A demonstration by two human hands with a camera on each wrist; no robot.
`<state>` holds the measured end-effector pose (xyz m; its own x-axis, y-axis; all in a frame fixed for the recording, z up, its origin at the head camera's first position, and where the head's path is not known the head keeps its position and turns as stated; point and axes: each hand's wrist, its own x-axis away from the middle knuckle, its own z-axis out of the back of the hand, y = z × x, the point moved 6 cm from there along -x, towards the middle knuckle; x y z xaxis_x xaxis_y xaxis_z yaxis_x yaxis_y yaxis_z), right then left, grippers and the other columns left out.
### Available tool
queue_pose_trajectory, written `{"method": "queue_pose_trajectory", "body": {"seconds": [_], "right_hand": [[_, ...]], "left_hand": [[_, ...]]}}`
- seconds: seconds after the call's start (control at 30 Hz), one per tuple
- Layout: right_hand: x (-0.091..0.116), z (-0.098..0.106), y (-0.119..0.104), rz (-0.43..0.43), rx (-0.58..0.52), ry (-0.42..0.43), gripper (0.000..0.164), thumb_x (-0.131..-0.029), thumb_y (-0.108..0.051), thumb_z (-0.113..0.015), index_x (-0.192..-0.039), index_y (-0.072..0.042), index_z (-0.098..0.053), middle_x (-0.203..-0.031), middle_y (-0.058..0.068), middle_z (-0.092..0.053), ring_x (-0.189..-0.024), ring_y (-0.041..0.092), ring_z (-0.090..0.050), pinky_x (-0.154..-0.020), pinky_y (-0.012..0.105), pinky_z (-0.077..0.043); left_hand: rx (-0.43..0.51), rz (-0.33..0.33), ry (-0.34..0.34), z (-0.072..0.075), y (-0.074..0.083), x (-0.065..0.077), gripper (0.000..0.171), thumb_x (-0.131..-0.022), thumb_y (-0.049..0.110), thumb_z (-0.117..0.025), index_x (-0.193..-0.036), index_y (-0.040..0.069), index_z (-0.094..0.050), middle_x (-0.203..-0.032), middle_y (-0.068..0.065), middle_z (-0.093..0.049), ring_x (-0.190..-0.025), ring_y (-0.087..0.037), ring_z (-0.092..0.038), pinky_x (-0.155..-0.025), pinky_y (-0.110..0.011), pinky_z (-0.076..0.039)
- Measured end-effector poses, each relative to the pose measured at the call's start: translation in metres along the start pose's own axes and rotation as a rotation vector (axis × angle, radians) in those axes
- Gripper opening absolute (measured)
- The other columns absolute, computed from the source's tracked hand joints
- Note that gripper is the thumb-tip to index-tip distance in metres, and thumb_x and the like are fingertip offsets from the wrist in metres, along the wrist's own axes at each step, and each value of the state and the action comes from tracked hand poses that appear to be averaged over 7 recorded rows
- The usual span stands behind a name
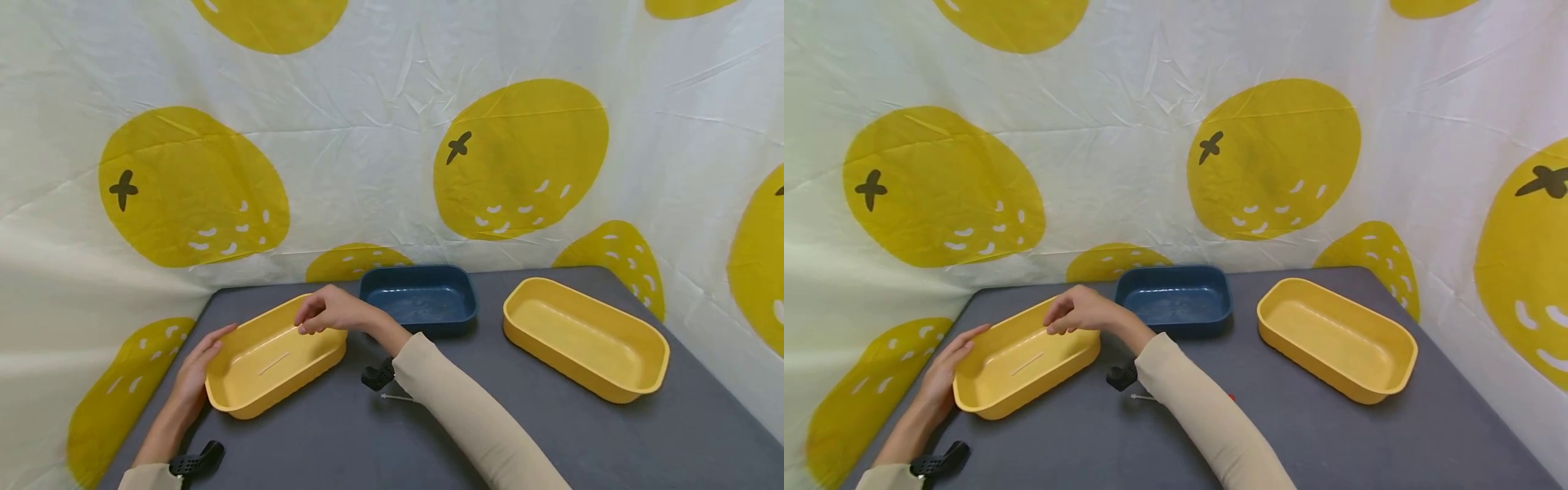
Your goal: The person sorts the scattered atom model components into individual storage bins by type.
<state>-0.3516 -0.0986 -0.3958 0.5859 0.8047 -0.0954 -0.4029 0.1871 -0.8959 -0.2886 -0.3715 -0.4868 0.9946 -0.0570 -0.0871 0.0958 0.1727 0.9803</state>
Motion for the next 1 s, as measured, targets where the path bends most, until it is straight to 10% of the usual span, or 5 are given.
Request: {"method": "queue_pose_trajectory", "body": {"seconds": [0.37, 1.0], "right_hand": [[0.047, 0.025, -0.004, 0.024, 0.122, 0.009, 0.016, -0.094, -0.013, -0.075, -0.108, -0.004, -0.077, -0.098, 0.007, -0.078, -0.085, 0.008, -0.069, -0.079, 0.023, -0.057], [0.142, 0.049, 0.009, 0.012, 0.184, 0.012, 0.012, -0.094, -0.015, -0.076, -0.105, -0.010, -0.077, -0.097, 0.004, -0.076, -0.087, 0.010, -0.068, -0.083, 0.025, -0.059]], "left_hand": [[-0.005, 0.017, 0.003, 0.000, 0.000, -0.001, 0.058, -0.113, 0.041, -0.033, -0.162, 0.008, -0.032, -0.159, -0.004, -0.037, -0.125, 0.012, -0.051, -0.097, -0.007, -0.047], [0.038, -0.034, -0.023, 0.001, -0.002, 0.001, 0.056, -0.114, 0.036, -0.035, -0.161, 0.006, -0.032, -0.146, 0.016, -0.047, -0.125, 0.011, -0.054, -0.097, -0.009, -0.049]]}}
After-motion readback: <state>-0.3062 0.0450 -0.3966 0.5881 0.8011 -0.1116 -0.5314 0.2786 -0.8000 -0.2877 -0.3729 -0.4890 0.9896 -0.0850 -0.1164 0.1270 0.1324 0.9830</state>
